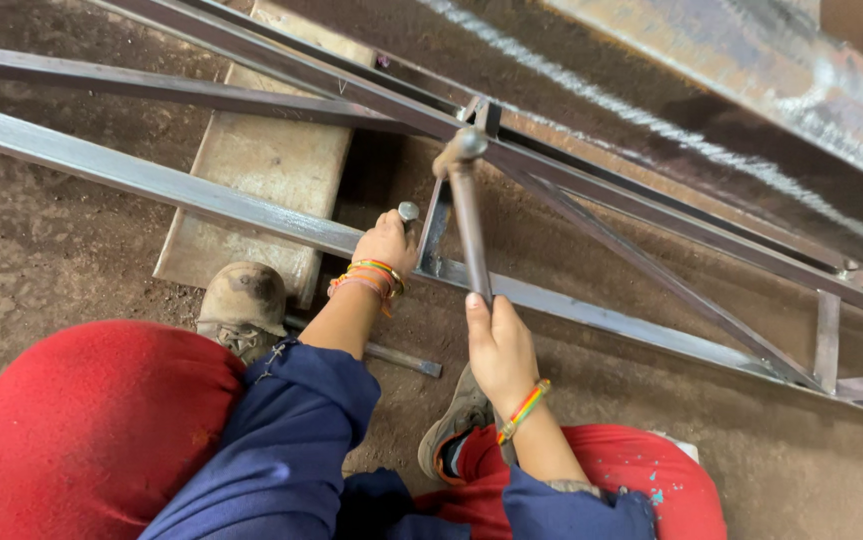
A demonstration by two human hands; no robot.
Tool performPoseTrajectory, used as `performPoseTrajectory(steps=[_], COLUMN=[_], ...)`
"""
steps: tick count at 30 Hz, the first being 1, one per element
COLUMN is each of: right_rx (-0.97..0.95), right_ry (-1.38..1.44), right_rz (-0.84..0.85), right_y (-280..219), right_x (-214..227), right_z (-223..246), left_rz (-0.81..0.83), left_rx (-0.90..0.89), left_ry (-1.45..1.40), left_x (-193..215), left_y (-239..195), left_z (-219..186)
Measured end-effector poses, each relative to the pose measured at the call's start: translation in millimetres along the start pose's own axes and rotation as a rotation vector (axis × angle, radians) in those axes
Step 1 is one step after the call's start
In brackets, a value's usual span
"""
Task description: The person uses a hammer to strike metal pins into pre-drilled holes on a long metal frame while sitting on the floor.
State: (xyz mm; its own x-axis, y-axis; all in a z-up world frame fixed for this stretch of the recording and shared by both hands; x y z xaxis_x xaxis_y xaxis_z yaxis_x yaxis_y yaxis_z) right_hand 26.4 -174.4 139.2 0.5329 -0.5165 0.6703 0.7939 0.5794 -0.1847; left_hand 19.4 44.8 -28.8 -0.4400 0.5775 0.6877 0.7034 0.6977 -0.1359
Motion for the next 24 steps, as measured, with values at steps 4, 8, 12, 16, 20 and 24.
performPoseTrajectory(steps=[4,8,12,16,20,24], right_rx=[-0.035,-0.089,0.036,-0.011,-0.115,-0.038], right_ry=[-0.13,0.027,0.021,-0.199,-0.112,-0.039], right_rz=[0.054,0.003,-0.025,0.085,0.045,-0.061], right_y=[6.0,-2.7,-3.3,0.8,0.6,-0.4], right_x=[-11.6,-6.3,-4.8,-7.9,-2.3,14.1], right_z=[-12.3,-15.0,-7.5,-11.5,-12.3,3.6], left_rz=[0.004,0.022,0.03,0.018,0.033,0.067], left_rx=[-0.04,-0.036,0.007,-0.009,0.008,0.102], left_ry=[0.004,0.013,-0.009,-0.04,-0.054,-0.131], left_x=[-1.7,-5.6,-0.1,5.8,16.5,23.2], left_y=[1.0,-4.5,-4.5,-4.1,-7.6,-11.8], left_z=[1.3,0.2,4.8,1.1,-2.1,-13.5])
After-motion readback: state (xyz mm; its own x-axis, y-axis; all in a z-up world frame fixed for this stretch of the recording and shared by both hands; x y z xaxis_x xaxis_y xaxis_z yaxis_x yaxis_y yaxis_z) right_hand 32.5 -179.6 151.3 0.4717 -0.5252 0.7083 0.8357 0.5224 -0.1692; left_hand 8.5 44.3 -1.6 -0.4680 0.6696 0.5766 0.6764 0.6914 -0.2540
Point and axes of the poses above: each hand's wrist, its own y-axis towards the middle knuckle, its own x-axis out of the back of the hand, z = x × y, the point moved 4 cm from there along y, towards the middle knuckle
